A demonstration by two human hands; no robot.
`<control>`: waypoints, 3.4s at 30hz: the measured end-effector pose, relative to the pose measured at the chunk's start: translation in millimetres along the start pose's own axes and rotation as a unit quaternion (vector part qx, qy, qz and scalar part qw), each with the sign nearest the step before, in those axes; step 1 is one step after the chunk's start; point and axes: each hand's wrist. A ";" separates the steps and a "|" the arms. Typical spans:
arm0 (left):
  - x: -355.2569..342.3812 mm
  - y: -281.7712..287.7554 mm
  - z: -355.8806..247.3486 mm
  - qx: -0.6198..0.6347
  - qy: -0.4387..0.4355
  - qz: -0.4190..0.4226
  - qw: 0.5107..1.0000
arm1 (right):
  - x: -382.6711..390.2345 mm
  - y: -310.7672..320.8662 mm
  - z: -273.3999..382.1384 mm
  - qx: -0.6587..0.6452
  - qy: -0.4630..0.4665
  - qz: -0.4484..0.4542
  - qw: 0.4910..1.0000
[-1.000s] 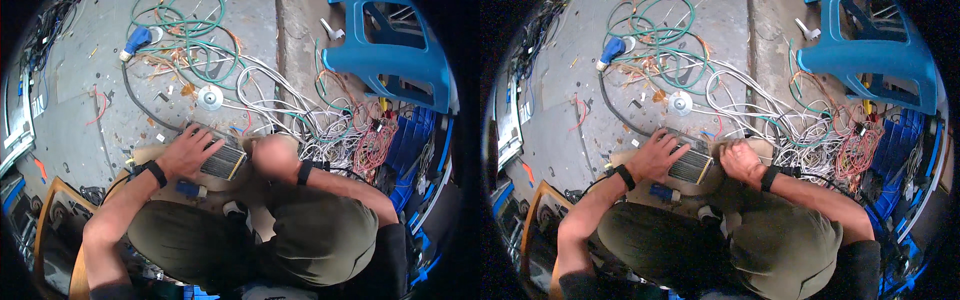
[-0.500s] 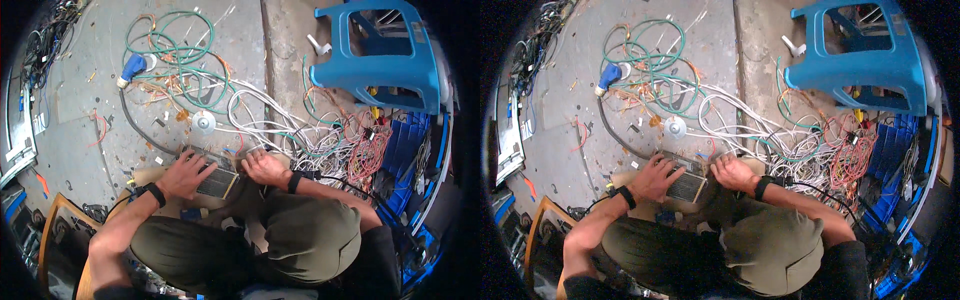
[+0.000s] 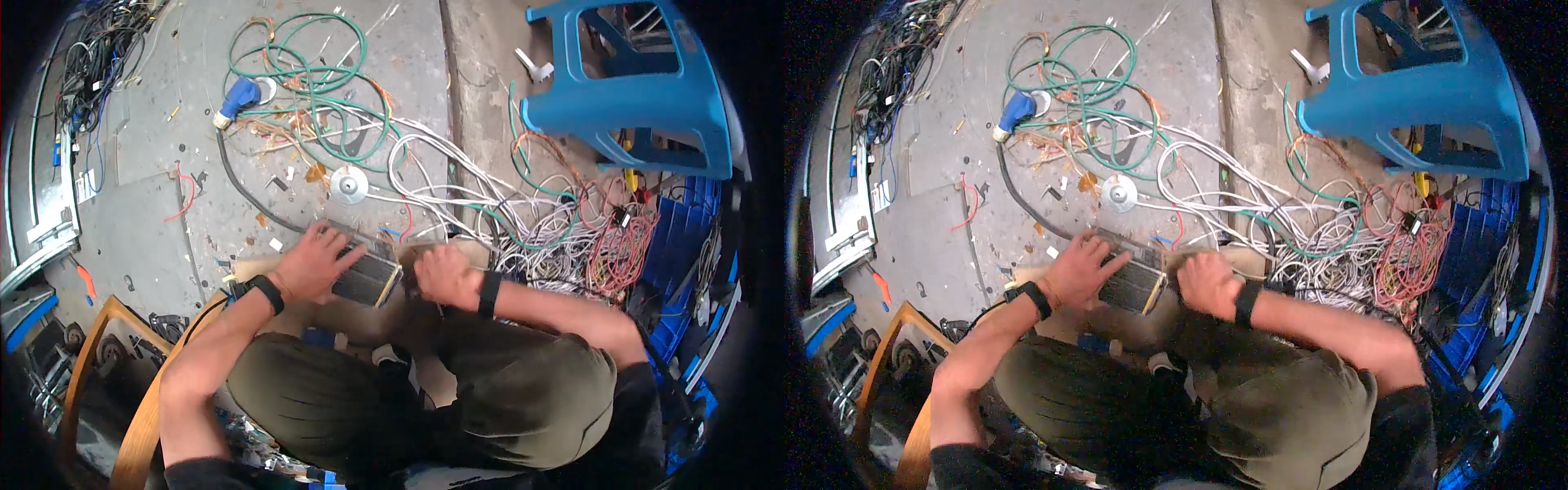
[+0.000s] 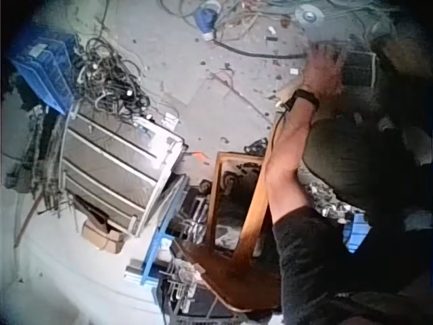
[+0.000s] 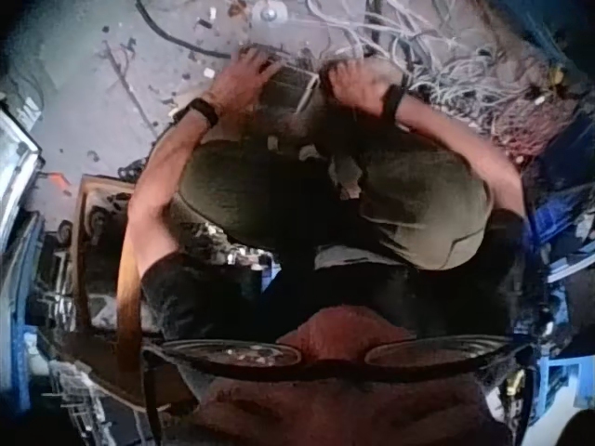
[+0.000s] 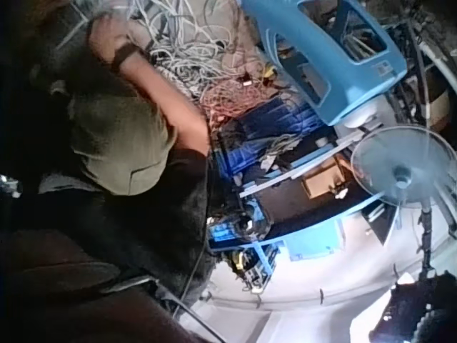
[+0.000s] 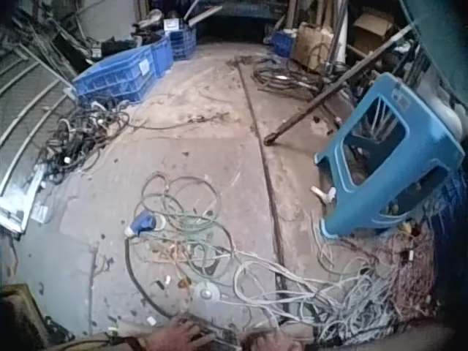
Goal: The person sits on the floor and handles a small black electronic device with a metal heat sink. They rotate the device to inspect it, then use pliers to strip the insulation from wires attached to the unit. The person continues to manipulate the wires and the device casing throughout the clip.
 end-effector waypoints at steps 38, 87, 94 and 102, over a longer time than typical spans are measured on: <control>-16.3 -11.5 3.2 0.085 0.197 -0.260 0.941 | -59.5 19.3 -37.3 0.126 -0.028 -0.284 0.950; -21.5 14.4 10.4 0.114 0.190 -0.158 0.962 | -79.6 4.5 -86.3 0.037 0.076 -0.319 0.944; -12.0 -0.7 11.3 0.118 0.195 -0.133 0.965 | -83.2 10.2 -92.4 0.030 0.124 -0.313 0.941; -14.4 -9.9 16.8 0.116 0.182 -0.228 0.950 | -95.4 8.3 -102.1 0.007 0.140 -0.322 0.936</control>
Point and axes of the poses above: each hand's wrist, its own x-axis away from the middle knuckle, its own y-axis out of the back of the hand, z = x × y, and after that the axes turned 8 degrees about -y, right-handed
